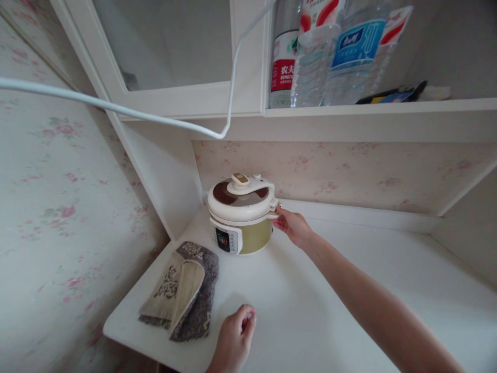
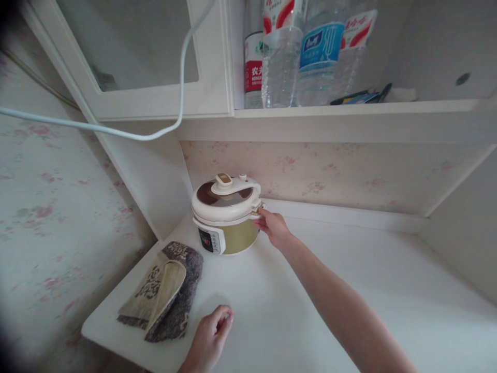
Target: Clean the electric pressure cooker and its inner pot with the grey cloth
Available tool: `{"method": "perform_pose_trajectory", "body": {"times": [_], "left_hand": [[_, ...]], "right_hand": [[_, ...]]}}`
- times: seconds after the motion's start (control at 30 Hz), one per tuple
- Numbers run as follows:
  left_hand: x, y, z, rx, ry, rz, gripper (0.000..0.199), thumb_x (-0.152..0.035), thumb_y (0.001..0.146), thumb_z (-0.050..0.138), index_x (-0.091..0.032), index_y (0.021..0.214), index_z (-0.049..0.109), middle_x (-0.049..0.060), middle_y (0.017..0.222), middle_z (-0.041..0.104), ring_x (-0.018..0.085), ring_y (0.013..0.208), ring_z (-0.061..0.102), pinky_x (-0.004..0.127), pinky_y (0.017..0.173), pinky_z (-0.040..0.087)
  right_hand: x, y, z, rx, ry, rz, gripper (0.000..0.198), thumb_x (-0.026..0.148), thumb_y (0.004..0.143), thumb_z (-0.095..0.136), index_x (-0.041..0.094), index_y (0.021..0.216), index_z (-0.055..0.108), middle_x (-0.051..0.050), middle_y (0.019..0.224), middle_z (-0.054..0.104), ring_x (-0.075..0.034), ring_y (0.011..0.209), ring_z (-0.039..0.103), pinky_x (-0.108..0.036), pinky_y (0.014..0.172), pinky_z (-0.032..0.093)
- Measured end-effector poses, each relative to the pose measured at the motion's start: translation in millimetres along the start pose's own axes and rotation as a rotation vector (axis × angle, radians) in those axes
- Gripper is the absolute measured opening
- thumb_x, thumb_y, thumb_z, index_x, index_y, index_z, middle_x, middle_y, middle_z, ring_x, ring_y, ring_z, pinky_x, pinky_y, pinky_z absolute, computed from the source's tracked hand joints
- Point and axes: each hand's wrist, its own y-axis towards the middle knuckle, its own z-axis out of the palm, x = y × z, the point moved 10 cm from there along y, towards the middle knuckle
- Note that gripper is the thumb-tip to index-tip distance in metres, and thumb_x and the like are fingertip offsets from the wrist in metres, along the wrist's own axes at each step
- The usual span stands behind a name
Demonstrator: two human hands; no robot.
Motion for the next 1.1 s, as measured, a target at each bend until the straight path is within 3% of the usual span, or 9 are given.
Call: {"method": "perform_pose_trajectory", "body": {"times": [0.2,0.37,0.47,0.57,0.67,0.77,0.83,0.9,1.1], "left_hand": [[1.4,3.7,-7.0,-0.007,-0.123,-0.084,0.031,-0.043,0.092,0.041,-0.019,0.089,0.060,-0.006,0.057,0.041,0.012,0.053,0.040,0.023,0.051,0.026],[-13.8,16.4,-25.8,-0.088,-0.198,-0.082,0.029,-0.041,0.089,0.046,-0.018,0.101,0.059,0.000,0.076,0.057,0.014,0.066,0.053,0.024,0.062,0.042],[-47.1,29.7,-43.4,-0.159,-0.239,0.020,0.031,-0.042,0.088,0.050,-0.018,0.108,0.056,0.006,0.100,0.059,0.016,0.080,0.059,0.028,0.070,0.049],[-96.1,44.9,-63.1,-0.246,-0.186,0.212,0.034,-0.040,0.088,0.053,-0.021,0.116,0.053,0.010,0.117,0.053,0.019,0.098,0.059,0.033,0.080,0.051],[-142.4,58.5,-79.8,-0.372,-0.030,0.415,0.047,-0.041,0.086,0.059,-0.022,0.127,0.045,0.013,0.130,0.045,0.025,0.123,0.046,0.045,0.102,0.042],[-160.5,78.0,-86.7,-0.465,0.049,0.470,0.067,-0.047,0.082,0.064,-0.021,0.137,0.036,0.015,0.141,0.034,0.029,0.136,0.031,0.051,0.112,0.030],[-158.6,93.2,-86.1,-0.486,0.034,0.441,0.079,-0.050,0.079,0.067,-0.019,0.142,0.029,0.017,0.145,0.029,0.031,0.139,0.027,0.052,0.113,0.027],[-151.9,105.9,-82.3,-0.488,-0.005,0.402,0.089,-0.051,0.076,0.069,-0.019,0.145,0.024,0.017,0.148,0.026,0.032,0.140,0.025,0.053,0.115,0.024],[-139.4,113.1,-71.1,-0.478,-0.068,0.365,0.097,-0.056,0.076,0.067,-0.017,0.149,0.017,0.018,0.153,0.022,0.031,0.144,0.019,0.049,0.117,0.019]], "right_hand": [[17.7,-16.3,-63.7,-0.046,0.002,-0.004,0.010,0.022,0.085,0.062,0.015,0.080,0.066,-0.006,0.076,0.070,-0.009,0.056,0.060,-0.019,0.056,0.053],[41.7,-14.5,-132.3,-0.127,-0.082,-0.048,0.009,0.024,0.083,0.064,0.016,0.082,0.068,-0.005,0.072,0.068,-0.009,0.053,0.058,-0.020,0.053,0.051],[52.5,-18.9,-156.8,-0.152,-0.136,-0.053,0.011,0.023,0.083,0.061,0.015,0.080,0.067,-0.006,0.069,0.067,-0.009,0.049,0.055,-0.020,0.051,0.049],[57.6,-26.8,-165.3,-0.156,-0.191,-0.068,0.016,0.028,0.084,0.059,0.015,0.080,0.065,-0.007,0.073,0.067,-0.010,0.051,0.056,-0.022,0.052,0.049],[71.3,-34.8,-176.4,-0.258,-0.456,-0.163,0.022,0.037,0.085,0.057,0.017,0.092,0.064,-0.009,0.087,0.068,-0.013,0.059,0.061,-0.025,0.053,0.050],[96.4,-45.6,-189.0,-0.431,-0.686,-0.292,0.033,0.036,0.084,0.057,0.023,0.114,0.057,-0.009,0.103,0.066,-0.014,0.068,0.061,-0.025,0.055,0.049],[115.0,-54.2,-184.3,-0.473,-0.770,-0.388,0.037,0.035,0.084,0.057,0.025,0.119,0.055,-0.009,0.109,0.064,-0.015,0.074,0.061,-0.025,0.061,0.048],[133.0,-64.7,-161.0,-0.445,-0.907,-0.508,0.035,0.036,0.085,0.054,0.025,0.118,0.056,-0.008,0.109,0.064,-0.016,0.078,0.061,-0.028,0.069,0.048],[148.9,-84.7,-38.3,-0.215,-1.265,-0.759,0.035,0.036,0.091,0.046,0.021,0.120,0.054,-0.011,0.115,0.060,-0.022,0.096,0.059,-0.035,0.088,0.044]]}}
